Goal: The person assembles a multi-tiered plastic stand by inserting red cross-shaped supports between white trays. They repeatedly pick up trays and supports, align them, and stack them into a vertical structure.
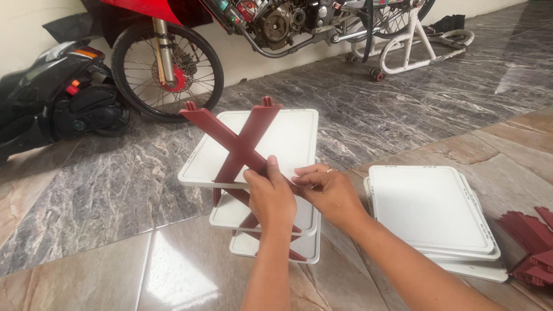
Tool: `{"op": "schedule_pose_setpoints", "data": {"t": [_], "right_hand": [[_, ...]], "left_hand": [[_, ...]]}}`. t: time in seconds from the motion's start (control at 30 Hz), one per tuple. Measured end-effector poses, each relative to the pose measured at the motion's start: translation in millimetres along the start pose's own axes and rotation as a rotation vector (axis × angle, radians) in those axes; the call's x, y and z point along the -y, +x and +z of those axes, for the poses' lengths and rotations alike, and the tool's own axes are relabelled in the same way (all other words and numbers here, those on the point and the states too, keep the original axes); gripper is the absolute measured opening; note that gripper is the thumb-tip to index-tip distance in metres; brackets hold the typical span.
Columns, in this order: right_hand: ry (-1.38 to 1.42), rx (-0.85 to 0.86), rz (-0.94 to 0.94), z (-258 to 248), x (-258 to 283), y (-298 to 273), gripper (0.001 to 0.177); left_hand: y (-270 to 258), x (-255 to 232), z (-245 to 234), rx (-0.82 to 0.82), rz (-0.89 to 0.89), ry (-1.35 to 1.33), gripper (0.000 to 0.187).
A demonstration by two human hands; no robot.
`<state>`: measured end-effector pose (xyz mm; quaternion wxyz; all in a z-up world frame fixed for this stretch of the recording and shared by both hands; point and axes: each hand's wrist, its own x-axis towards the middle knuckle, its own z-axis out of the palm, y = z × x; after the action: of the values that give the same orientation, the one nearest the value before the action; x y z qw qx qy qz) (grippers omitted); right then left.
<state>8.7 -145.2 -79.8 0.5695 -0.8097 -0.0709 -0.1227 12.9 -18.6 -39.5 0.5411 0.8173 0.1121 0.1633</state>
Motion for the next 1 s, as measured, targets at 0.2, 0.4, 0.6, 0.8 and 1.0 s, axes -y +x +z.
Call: {"op": "schedule_pose_setpoints", "data": {"t": [0.2, 0.4, 0.6, 0.8, 1.0], "right_hand": [[-0.081, -0.017, -0.033, 3, 11, 0, 0.020], [-0.180, 0.002, -0.079, 2, 15, 2, 0.022], [-0.177, 0.003, -0.117, 1, 18, 5, 0.023], [-0.225, 0.025, -0.144, 3, 28, 5, 0.023], [-0.227, 0.051, -0.107, 3, 30, 6, 0.023]], "left_hand": [[9, 12, -1, 0.049, -0.011, -0.021, 0.054], [10, 10, -4, 0.107, -0.077, -0.046, 0.055], [7, 6, -7, 0.113, -0.133, -0.121, 0.055], [9, 4, -9, 0.108, -0.143, -0.232, 0.053], [11, 7, -10, 0.134, -0.181, -0.242, 0.055]]}}
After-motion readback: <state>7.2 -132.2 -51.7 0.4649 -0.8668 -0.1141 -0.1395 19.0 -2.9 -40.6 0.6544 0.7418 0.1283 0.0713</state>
